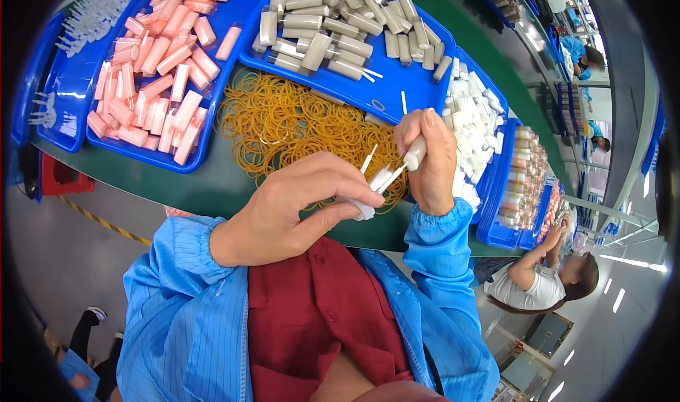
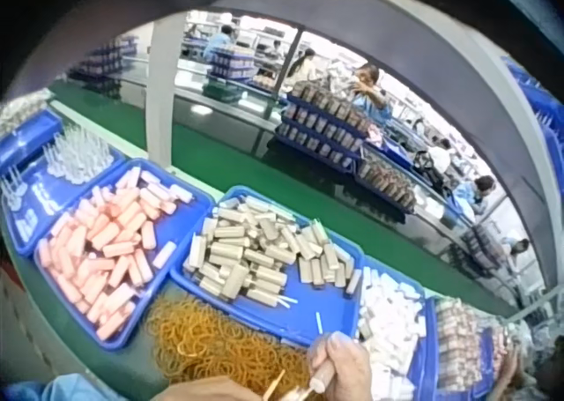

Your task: The person assembles sets of cosmetic containers by inserting plastic tubes onto multi-pronged bases, securing each assembled set with a rubber band by hand, and placing the finished bundles into a tray.

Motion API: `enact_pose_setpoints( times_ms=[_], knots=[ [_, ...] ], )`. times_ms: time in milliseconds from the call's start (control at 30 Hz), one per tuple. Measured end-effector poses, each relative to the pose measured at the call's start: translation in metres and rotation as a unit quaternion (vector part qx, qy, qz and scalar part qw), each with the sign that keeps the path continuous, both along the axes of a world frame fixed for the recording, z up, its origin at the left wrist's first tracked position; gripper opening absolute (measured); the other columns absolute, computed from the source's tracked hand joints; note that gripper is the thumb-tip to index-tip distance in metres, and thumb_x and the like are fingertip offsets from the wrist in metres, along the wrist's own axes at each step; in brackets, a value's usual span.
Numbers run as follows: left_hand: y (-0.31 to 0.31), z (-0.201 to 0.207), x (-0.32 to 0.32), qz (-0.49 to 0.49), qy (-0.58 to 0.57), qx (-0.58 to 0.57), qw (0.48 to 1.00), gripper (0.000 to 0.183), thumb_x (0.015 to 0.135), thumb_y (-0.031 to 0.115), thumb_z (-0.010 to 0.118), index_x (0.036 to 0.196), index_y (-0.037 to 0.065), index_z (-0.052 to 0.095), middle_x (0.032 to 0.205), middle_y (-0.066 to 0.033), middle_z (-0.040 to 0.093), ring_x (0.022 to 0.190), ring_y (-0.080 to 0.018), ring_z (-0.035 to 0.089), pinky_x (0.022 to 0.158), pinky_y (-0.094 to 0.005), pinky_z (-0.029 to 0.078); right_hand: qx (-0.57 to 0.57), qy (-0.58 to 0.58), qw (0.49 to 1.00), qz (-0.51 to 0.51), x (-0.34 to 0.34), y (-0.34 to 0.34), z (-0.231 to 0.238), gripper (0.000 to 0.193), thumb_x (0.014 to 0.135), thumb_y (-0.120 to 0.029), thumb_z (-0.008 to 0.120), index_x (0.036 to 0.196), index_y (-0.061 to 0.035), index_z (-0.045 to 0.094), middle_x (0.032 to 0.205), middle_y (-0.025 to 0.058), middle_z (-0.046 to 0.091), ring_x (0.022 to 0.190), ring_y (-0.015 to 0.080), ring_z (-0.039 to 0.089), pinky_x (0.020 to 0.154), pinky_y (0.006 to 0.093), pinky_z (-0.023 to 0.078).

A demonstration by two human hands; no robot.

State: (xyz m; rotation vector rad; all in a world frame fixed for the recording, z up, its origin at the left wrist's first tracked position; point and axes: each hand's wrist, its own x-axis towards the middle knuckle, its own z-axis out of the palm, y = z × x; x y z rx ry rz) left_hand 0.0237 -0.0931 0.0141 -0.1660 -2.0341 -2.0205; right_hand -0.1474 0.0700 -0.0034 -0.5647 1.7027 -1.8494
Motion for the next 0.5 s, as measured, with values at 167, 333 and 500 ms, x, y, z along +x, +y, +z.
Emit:
enact_pose_setpoints(
  times_ms=[167,333,500],
  knots=[
    [0.006,-0.004,-0.005,0.002,0.017,-0.056,0.998,0.026,0.079,-0.005,0.069,0.103,0.005,0.070,0.104,-0.0100,0.065,0.094,-0.0251,0.062,0.081,-0.0335,0.049,0.052,0.133,0.989,0.039,0.011,0.008,0.005,0.036,0.101,-0.024,0.047,0.072,-0.0018,0.055,0.073,0.0043,0.052,0.071,0.0129,0.047,0.067,0.0271,0.037],
    [0.010,-0.015,-0.006,0.060,0.097,-0.179,0.977,0.028,0.076,-0.002,0.073,0.102,0.006,0.067,0.105,-0.0096,0.064,0.092,-0.0251,0.062,0.078,-0.0333,0.049,0.067,0.309,0.943,0.101,0.018,-0.001,0.008,0.029,0.097,-0.015,0.050,0.071,-0.0023,0.055,0.074,0.0076,0.052,0.079,0.0193,0.050,0.076,0.0316,0.039],
    [0.006,-0.019,-0.008,0.181,0.131,-0.225,0.948,0.033,0.071,0.001,0.078,0.100,0.007,0.064,0.105,-0.0093,0.065,0.089,-0.0253,0.062,0.075,-0.0336,0.048,0.006,0.336,0.940,-0.059,0.047,-0.017,-0.003,0.025,0.095,-0.010,0.047,0.072,-0.0044,0.056,0.077,0.0094,0.054,0.082,0.0238,0.051,0.079,0.0357,0.039]
  ],
)
